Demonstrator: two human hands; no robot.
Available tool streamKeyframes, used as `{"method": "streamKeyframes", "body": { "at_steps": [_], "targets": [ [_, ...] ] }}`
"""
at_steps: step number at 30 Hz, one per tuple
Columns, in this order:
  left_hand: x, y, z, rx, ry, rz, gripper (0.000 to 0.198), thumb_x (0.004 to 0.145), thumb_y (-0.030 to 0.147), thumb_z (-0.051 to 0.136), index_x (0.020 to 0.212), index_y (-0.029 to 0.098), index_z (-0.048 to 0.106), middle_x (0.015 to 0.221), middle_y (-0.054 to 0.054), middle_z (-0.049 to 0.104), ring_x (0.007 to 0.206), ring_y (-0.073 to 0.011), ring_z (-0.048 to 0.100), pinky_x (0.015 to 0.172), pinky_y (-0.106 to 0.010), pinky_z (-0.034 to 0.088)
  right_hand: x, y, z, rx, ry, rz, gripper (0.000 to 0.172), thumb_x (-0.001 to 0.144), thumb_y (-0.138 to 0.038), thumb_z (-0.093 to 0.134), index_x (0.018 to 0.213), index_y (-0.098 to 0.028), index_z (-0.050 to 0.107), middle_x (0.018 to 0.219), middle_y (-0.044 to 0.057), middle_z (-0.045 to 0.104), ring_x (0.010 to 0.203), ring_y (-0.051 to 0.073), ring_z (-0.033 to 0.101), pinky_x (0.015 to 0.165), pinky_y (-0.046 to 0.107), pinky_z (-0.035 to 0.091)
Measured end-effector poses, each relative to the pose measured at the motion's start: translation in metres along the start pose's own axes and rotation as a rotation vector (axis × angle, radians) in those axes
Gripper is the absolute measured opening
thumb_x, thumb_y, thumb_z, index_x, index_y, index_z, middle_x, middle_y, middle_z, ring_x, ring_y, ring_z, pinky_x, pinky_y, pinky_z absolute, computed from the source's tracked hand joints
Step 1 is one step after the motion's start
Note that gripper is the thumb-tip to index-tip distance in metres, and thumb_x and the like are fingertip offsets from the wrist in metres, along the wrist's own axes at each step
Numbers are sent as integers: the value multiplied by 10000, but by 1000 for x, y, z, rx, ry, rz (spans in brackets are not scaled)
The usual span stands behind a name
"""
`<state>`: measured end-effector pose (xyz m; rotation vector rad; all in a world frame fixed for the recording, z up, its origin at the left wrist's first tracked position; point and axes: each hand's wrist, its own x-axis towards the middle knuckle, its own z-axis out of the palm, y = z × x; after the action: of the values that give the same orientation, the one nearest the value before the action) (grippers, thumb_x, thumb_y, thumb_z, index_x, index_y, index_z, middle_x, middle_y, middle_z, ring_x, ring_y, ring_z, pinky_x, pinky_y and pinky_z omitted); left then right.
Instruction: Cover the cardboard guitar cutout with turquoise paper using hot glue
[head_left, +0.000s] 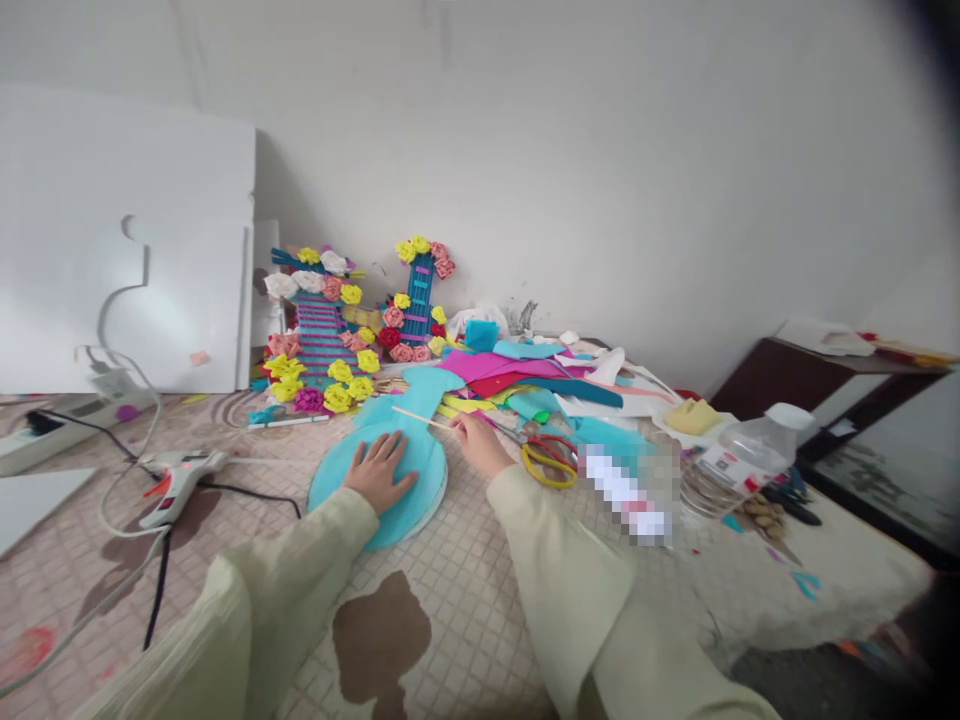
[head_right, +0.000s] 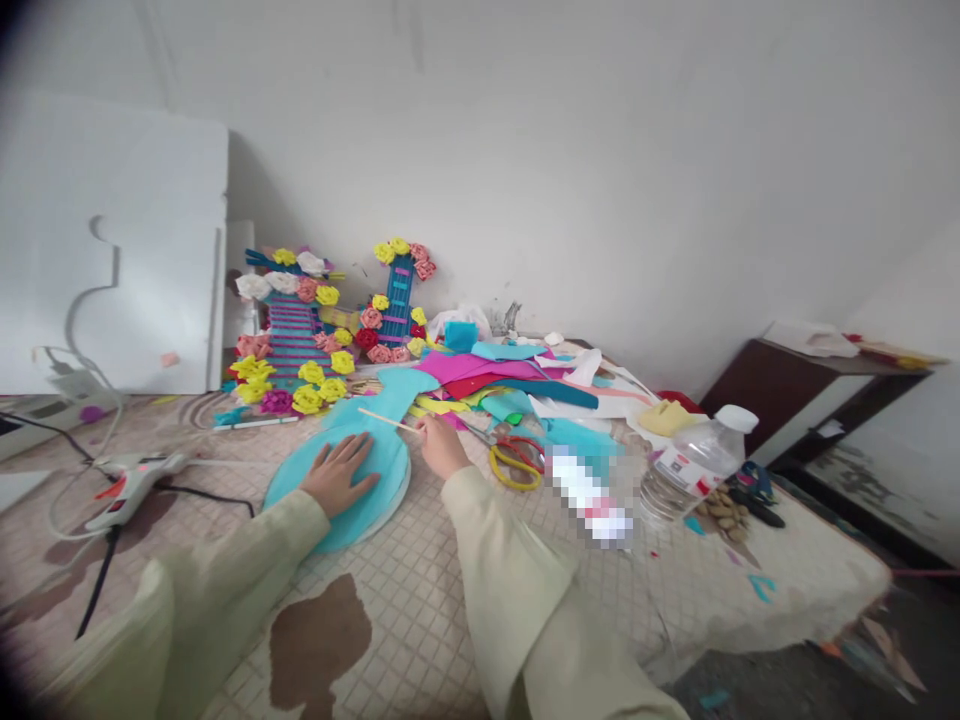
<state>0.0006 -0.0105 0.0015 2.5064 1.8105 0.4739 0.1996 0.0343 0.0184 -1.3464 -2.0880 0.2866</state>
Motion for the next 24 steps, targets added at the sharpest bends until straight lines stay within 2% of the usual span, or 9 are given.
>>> {"method": "streamKeyframes", "body": {
  "at_steps": [3, 6, 8, 11, 13, 16, 24],
  "targets": [
    [-2, 0, -10, -17, 86, -29, 539, 779, 451, 432, 1219, 140, 456, 1309, -129, 458, 1227, -284, 346, 1027, -483, 164, 18, 9, 2, 13, -45, -84, 172, 785, -35, 480, 830, -136, 612, 837, 66, 618, 823, 171, 549, 746, 273, 394],
    [-4, -6, -31, -37, 222, -121, 504, 832, 439, 334, 1154, 74, 465, 1193, -198, 501, 1135, -310, 430, 957, -481, 285, 36, 12, 1, 23, -98, -177, 128, 781, -78, 541, 794, -148, 647, 815, 54, 632, 808, 165, 557, 758, 272, 391],
    [-4, -11, -43, -58, 266, -130, 491, 831, 424, 347, 1134, 56, 461, 1132, -207, 507, 1093, -314, 453, 910, -463, 341, 48, 9, 1, 33, -141, -251, 115, 776, -92, 565, 786, -152, 663, 816, 49, 636, 811, 155, 559, 766, 263, 388],
    [-6, -16, -46, -108, 199, -25, 371, 810, 347, 416, 1073, 112, 530, 1023, -134, 578, 982, -258, 531, 864, -387, 402, 65, -1, 8, 52, -211, -361, 118, 758, -80, 590, 786, -154, 678, 839, 44, 639, 827, 144, 561, 781, 248, 385],
    [-8, -16, -40, -140, 135, 31, 291, 801, 244, 411, 1022, 148, 575, 945, -94, 618, 872, -220, 580, 788, -346, 449, 74, -9, 17, 61, -257, -422, 112, 734, -75, 618, 773, -155, 686, 835, 42, 644, 823, 145, 560, 783, 249, 385],
    [-13, -13, -29, -175, 85, 54, 311, 769, 131, 385, 986, 168, 605, 888, -74, 640, 772, -189, 607, 692, -308, 479, 80, -16, 31, 73, -313, -490, 106, 704, -76, 650, 755, -157, 696, 818, 40, 650, 817, 154, 555, 781, 256, 391],
    [-23, -9, -25, -151, 48, 52, 328, 810, 171, 363, 1014, 127, 616, 969, -121, 596, 895, -220, 566, 806, -340, 437, 79, -12, 46, 128, -393, -570, 175, 726, -35, 594, 759, -168, 702, 848, 29, 659, 857, 139, 566, 816, 246, 403]
  ]
}}
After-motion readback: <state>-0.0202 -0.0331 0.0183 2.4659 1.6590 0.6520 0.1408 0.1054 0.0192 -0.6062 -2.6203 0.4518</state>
